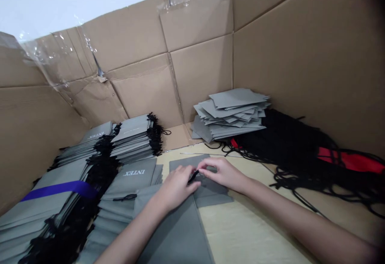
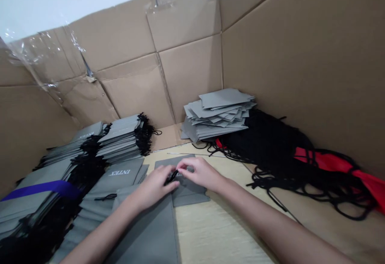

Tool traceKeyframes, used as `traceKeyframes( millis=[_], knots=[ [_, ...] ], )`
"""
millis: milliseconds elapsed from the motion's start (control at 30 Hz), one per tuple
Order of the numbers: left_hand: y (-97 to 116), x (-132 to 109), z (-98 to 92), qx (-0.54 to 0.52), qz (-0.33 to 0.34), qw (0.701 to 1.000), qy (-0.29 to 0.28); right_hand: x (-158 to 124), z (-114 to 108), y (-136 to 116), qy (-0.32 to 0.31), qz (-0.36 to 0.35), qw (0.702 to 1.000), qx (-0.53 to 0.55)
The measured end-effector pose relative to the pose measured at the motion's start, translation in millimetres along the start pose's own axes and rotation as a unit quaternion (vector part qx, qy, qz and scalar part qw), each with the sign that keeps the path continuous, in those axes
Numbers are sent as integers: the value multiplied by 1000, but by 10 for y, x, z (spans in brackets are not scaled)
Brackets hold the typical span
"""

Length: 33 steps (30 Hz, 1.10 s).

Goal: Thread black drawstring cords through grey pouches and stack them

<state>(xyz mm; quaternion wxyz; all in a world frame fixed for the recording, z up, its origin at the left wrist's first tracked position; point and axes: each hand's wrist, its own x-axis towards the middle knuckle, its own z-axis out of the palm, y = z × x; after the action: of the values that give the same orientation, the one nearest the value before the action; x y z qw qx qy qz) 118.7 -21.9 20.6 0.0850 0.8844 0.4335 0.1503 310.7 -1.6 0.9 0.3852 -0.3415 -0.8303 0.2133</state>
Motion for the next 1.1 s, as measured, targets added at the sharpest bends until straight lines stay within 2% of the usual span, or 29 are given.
traceKeyframes(
  millis=[33,133,267,467,633,833,1000,1100],
  knots=[
    [-14,29,75,-1,-9,1000,-14,-2,-26,-8,4,-9,1000,-14],
    [-75,24,154,-8,-29,1000,4,1,-78,-30,13,-35,998,-50],
    [-135,-32,46,-50,-41,997,48,7,-65,-13,24,-27,998,-56],
    [-223,-79,-50,-103,-1,995,1,2,15,86,29,28,998,-40],
    [-247,-118,-62,-109,-7,994,5,28,49,89,11,75,996,51],
    [-324,-156,-104,-139,-8,990,5,42,62,38,-60,140,975,164],
    [-358,-159,-74,-162,-29,986,17,38,76,122,-54,142,975,164],
    [-360,-156,-82,-238,-39,970,7,47,84,132,-33,144,975,165]
  ],
)
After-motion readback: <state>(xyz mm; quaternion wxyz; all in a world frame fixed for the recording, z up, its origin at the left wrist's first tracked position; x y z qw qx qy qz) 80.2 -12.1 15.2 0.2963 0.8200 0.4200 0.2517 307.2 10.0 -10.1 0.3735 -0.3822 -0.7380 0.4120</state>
